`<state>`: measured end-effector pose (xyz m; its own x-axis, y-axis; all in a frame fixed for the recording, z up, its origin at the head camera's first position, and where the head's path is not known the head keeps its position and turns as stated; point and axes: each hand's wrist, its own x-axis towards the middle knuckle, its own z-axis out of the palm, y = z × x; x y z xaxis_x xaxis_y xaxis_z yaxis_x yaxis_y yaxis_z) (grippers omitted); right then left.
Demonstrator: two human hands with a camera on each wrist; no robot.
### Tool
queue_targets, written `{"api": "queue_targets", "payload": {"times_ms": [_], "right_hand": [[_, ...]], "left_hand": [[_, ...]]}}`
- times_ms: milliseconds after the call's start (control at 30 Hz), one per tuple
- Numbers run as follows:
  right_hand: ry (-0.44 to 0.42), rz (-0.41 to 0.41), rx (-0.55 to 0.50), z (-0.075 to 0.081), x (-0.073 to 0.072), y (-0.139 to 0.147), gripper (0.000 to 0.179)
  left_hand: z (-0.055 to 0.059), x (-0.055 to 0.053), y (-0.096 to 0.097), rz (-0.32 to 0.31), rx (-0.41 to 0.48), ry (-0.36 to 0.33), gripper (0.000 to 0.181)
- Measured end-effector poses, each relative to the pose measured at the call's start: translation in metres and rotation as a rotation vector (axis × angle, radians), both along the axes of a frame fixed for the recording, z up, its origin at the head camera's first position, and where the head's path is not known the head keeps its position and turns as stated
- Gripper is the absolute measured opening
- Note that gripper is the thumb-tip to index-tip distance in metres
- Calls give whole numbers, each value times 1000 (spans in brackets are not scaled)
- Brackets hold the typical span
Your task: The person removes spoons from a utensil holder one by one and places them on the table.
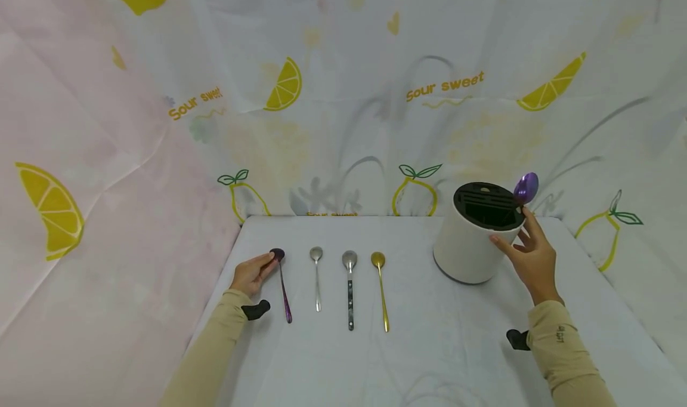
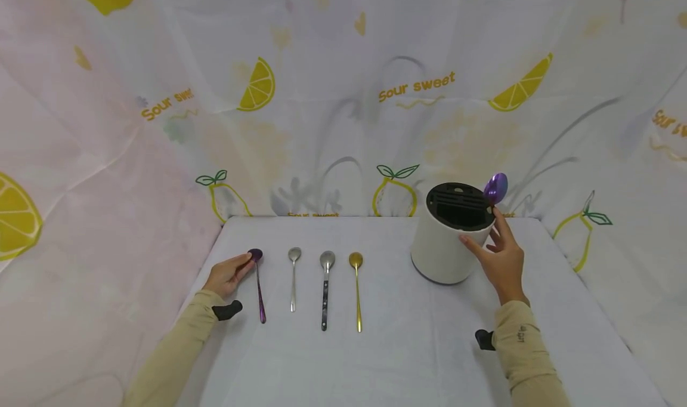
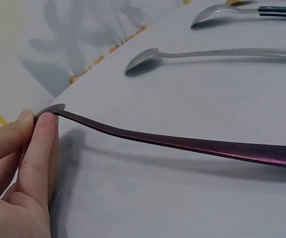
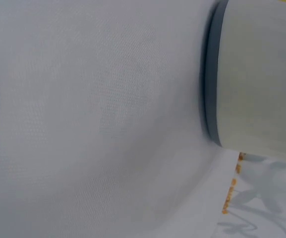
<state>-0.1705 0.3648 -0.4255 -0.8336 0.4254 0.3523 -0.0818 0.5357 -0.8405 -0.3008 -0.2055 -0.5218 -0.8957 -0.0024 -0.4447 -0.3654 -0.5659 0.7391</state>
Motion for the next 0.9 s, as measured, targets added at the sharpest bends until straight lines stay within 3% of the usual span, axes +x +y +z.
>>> {"api": "queue_targets", "payload": {"times_ms": [167,300,633,900], "right_hand": [[-32,-22,15,-15,-9,13,80],[-41,-25,16,-15,-8,12,81],[-35,-40,28,-18,-10,15,80],[-17,-29,31,-14,-8,11,80]], "left_hand": [[-1,-6,1,-49,-84,4,50],[-1,-10,2,-70,-133,-3,49],[-2,-17,6,-69,-293,-14,41],[-1,-15,4,-54,-460,-11,39]]}}
